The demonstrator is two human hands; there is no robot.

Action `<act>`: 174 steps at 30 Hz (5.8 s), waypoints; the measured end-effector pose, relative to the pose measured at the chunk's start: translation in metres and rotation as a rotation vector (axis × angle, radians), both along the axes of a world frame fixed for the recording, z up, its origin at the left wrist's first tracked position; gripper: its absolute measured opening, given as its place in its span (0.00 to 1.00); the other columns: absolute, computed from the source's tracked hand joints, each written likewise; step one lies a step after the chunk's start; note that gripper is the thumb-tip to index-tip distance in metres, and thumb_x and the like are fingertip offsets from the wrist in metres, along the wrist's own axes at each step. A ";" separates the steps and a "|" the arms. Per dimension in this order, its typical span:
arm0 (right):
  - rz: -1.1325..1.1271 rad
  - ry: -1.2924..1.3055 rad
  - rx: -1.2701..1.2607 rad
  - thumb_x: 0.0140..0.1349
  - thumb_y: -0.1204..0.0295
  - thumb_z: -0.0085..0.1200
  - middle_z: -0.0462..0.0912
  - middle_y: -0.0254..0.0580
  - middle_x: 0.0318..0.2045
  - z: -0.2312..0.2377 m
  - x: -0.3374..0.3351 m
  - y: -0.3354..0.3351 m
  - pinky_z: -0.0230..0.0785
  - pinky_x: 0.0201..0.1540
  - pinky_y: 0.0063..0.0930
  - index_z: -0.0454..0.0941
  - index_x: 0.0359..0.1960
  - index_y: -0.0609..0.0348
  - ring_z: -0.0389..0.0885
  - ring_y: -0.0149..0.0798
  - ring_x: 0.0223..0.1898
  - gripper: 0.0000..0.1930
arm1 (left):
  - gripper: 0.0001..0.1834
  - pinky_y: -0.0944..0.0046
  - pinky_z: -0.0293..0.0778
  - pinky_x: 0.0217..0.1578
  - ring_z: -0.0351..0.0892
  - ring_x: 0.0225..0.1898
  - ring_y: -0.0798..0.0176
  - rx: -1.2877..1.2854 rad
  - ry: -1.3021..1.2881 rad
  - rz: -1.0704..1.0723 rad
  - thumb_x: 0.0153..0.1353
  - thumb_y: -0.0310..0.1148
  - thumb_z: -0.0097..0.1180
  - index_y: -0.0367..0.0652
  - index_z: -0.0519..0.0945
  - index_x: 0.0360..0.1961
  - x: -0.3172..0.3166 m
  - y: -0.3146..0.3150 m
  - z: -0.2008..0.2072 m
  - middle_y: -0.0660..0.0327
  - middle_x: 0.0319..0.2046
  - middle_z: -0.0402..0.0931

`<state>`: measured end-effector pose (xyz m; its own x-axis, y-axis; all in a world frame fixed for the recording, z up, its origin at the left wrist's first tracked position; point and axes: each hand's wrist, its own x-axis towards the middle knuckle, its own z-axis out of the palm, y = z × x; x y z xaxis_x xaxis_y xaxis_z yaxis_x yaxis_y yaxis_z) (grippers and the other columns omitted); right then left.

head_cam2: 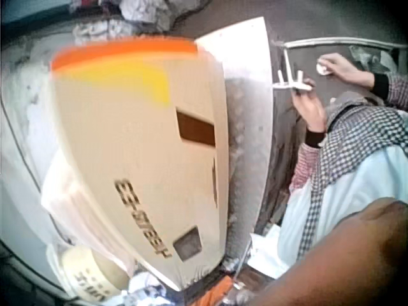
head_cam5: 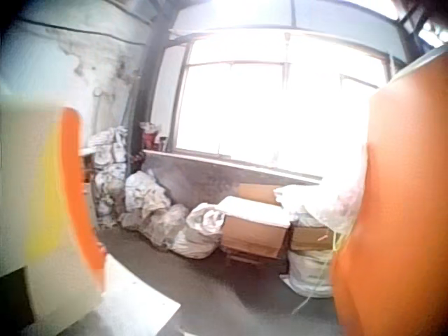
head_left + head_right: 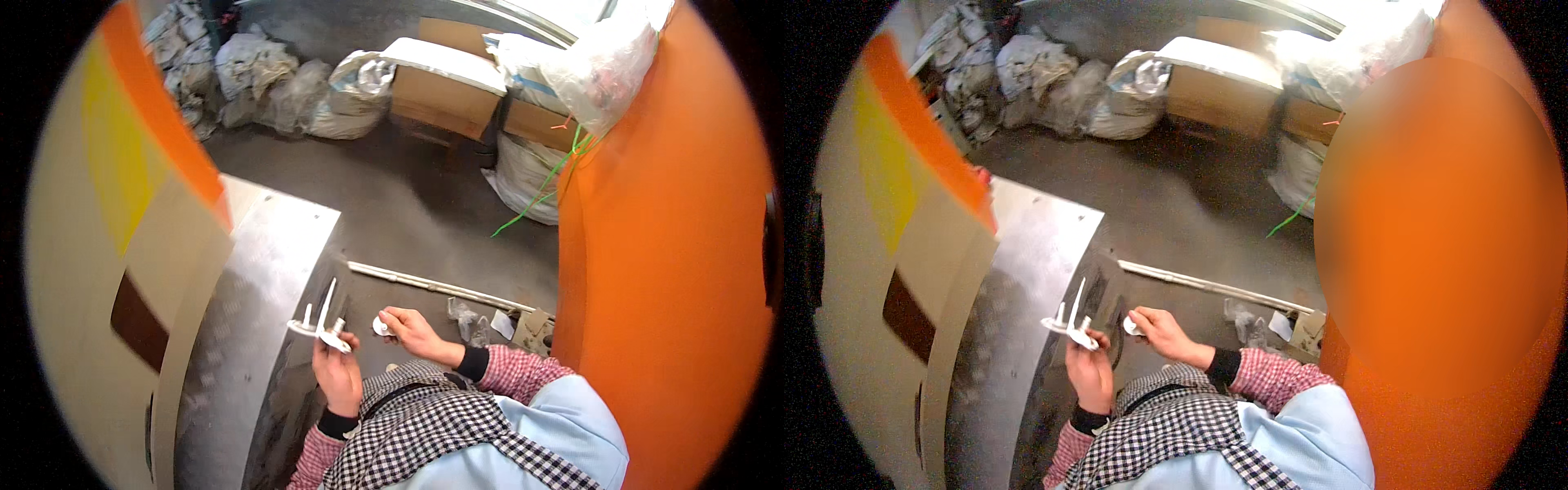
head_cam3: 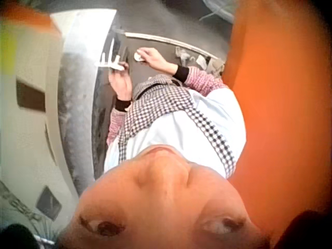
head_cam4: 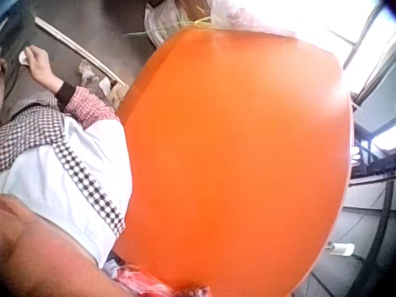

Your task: The person assembles small white plastic components by hand, snapping circular pieces onto a central hub. They repeatedly move between a workbench and an orange industrial machine, placing the assembled units into a hopper on the machine. The person also handles large white sacks and a plastic scoop, transferring materials between them.

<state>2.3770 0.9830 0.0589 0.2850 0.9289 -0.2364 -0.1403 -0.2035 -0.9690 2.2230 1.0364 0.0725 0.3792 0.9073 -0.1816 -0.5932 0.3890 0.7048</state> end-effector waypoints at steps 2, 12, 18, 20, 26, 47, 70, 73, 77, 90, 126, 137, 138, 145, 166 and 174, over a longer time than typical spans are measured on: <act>-0.187 -0.348 0.112 0.65 0.71 0.45 0.76 0.43 0.24 0.029 0.019 0.013 0.69 0.30 0.25 0.73 0.35 0.65 0.76 0.34 0.25 0.09 | 0.06 0.58 0.61 0.53 0.70 0.47 0.60 -0.202 -0.246 -0.217 0.61 0.29 0.48 0.42 0.73 0.39 0.053 0.029 -0.025 0.59 0.41 0.74; -0.270 -1.223 0.448 0.49 0.76 0.57 0.74 0.47 0.44 0.021 0.164 0.091 0.64 0.48 0.41 0.73 0.42 0.63 0.73 0.46 0.46 0.16 | 0.12 0.56 0.65 0.57 0.71 0.50 0.55 -0.621 -0.397 -0.692 0.67 0.37 0.41 0.39 0.73 0.39 0.241 0.120 -0.010 0.52 0.45 0.73; -0.382 -1.062 0.384 0.44 0.80 0.58 0.72 0.46 0.48 0.052 0.245 0.123 0.67 0.47 0.37 0.72 0.46 0.61 0.72 0.48 0.48 0.22 | 0.09 0.67 0.71 0.39 0.72 0.39 0.69 -0.522 0.012 -0.637 0.65 0.33 0.44 0.40 0.72 0.40 0.330 0.166 -0.008 0.62 0.38 0.73; -0.268 -1.265 0.368 0.41 0.80 0.57 0.71 0.47 0.51 0.065 0.287 0.132 0.68 0.47 0.36 0.72 0.47 0.61 0.71 0.49 0.49 0.25 | 0.08 0.70 0.71 0.27 0.73 0.29 0.71 -0.357 0.118 -0.762 0.65 0.32 0.45 0.39 0.73 0.36 0.362 0.183 -0.014 0.63 0.31 0.74; 0.032 -1.444 0.181 0.43 0.75 0.52 0.71 0.45 0.53 0.048 0.415 0.163 0.68 0.48 0.35 0.74 0.46 0.60 0.73 0.42 0.50 0.23 | 0.09 0.71 0.67 0.18 0.72 0.18 0.68 -0.203 0.245 -0.960 0.65 0.31 0.44 0.37 0.74 0.33 0.479 0.235 -0.020 0.61 0.21 0.74; -0.882 -0.559 0.037 0.58 0.83 0.46 0.75 0.43 0.34 0.037 0.729 0.248 0.71 0.34 0.23 0.73 0.43 0.66 0.79 0.34 0.33 0.11 | 0.11 0.74 0.69 0.22 0.73 0.21 0.73 0.154 0.330 -1.599 0.65 0.35 0.47 0.40 0.73 0.29 0.894 0.375 0.008 0.65 0.21 0.74; -0.744 -0.230 -0.007 0.59 0.74 0.51 0.75 0.43 0.16 0.015 0.983 0.390 0.68 0.22 0.24 0.74 0.35 0.67 0.78 0.34 0.18 0.07 | 0.10 0.70 0.72 0.32 0.72 0.23 0.72 0.415 0.538 -1.133 0.66 0.35 0.47 0.40 0.71 0.32 1.099 0.519 0.000 0.66 0.19 0.69; -0.793 -0.476 0.187 0.61 0.73 0.49 0.74 0.43 0.15 0.007 1.006 0.403 0.65 0.19 0.26 0.74 0.32 0.67 0.74 0.34 0.14 0.08 | 0.10 0.73 0.67 0.27 0.72 0.23 0.71 0.013 0.441 -1.115 0.65 0.34 0.49 0.39 0.72 0.30 1.113 0.533 -0.004 0.62 0.21 0.72; -1.014 -0.398 0.278 0.61 0.70 0.49 0.71 0.36 0.14 -0.013 1.024 0.434 0.60 0.15 0.22 0.76 0.27 0.66 0.69 0.28 0.13 0.11 | 0.11 0.73 0.67 0.26 0.72 0.22 0.71 -0.009 0.475 -1.077 0.65 0.35 0.48 0.38 0.71 0.30 1.131 0.531 -0.018 0.62 0.20 0.73; -0.928 0.441 -0.361 0.52 0.69 0.51 0.70 0.39 0.10 -0.103 1.093 0.447 0.54 0.13 0.25 0.73 0.16 0.68 0.64 0.30 0.09 0.14 | 0.03 0.52 0.64 0.49 0.71 0.35 0.52 1.919 0.497 -0.517 0.54 0.22 0.51 0.38 0.73 0.31 1.161 0.546 -0.072 0.54 0.24 0.68; -2.059 -0.361 0.260 0.56 0.58 0.55 0.75 0.57 0.45 0.022 1.195 0.112 0.62 0.51 0.35 0.66 0.46 0.74 0.73 0.51 0.47 0.28 | 0.10 0.56 0.55 0.46 0.69 0.38 0.56 1.858 0.915 0.094 0.62 0.37 0.51 0.40 0.74 0.33 1.230 0.472 0.015 0.58 0.29 0.73; -1.882 -0.747 0.399 0.50 0.61 0.60 0.70 0.64 0.40 0.113 1.241 0.122 0.61 0.46 0.45 0.63 0.46 0.72 0.68 0.58 0.42 0.30 | 0.48 0.39 0.24 0.62 0.31 0.68 0.39 2.684 0.249 -0.163 0.53 0.55 0.53 0.39 0.47 0.66 1.367 0.180 0.062 0.43 0.67 0.37; -1.837 -0.760 0.448 0.50 0.61 0.59 0.71 0.64 0.40 0.120 1.244 0.123 0.61 0.46 0.46 0.63 0.46 0.72 0.67 0.58 0.41 0.29 | 0.45 0.39 0.23 0.62 0.31 0.69 0.43 2.660 0.351 -0.136 0.55 0.57 0.48 0.43 0.48 0.66 1.387 0.190 0.058 0.47 0.67 0.38; -1.667 -0.918 0.558 0.51 0.64 0.55 0.71 0.66 0.47 0.103 1.257 0.111 0.57 0.57 0.43 0.65 0.51 0.72 0.65 0.62 0.52 0.29 | 0.46 0.36 0.31 0.60 0.34 0.69 0.44 2.677 0.327 0.242 0.56 0.54 0.50 0.44 0.45 0.67 1.447 0.196 0.087 0.45 0.67 0.38; -1.300 -0.543 -0.238 0.53 0.69 0.56 0.69 0.65 0.51 -0.144 1.228 0.138 0.62 0.54 0.42 0.70 0.49 0.66 0.67 0.60 0.53 0.22 | 0.52 0.30 0.37 0.58 0.47 0.67 0.48 2.676 0.116 0.311 0.43 0.47 0.67 0.62 0.49 0.67 1.503 0.187 0.177 0.50 0.65 0.51; -1.090 0.631 0.784 0.57 0.61 0.57 0.64 0.46 0.57 -0.036 1.238 0.212 0.64 0.53 0.34 0.47 0.64 0.62 0.67 0.42 0.54 0.39 | 0.55 0.37 0.32 0.60 0.44 0.68 0.53 2.632 0.193 0.059 0.35 0.33 0.72 0.55 0.54 0.66 1.492 0.189 0.163 0.49 0.66 0.47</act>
<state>3.6146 1.1953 0.0226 0.9515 0.2761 -0.1354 -0.3062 0.8090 -0.5017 3.7149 1.2256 0.2351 0.4752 -0.6439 0.5996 -0.4834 -0.7605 -0.4336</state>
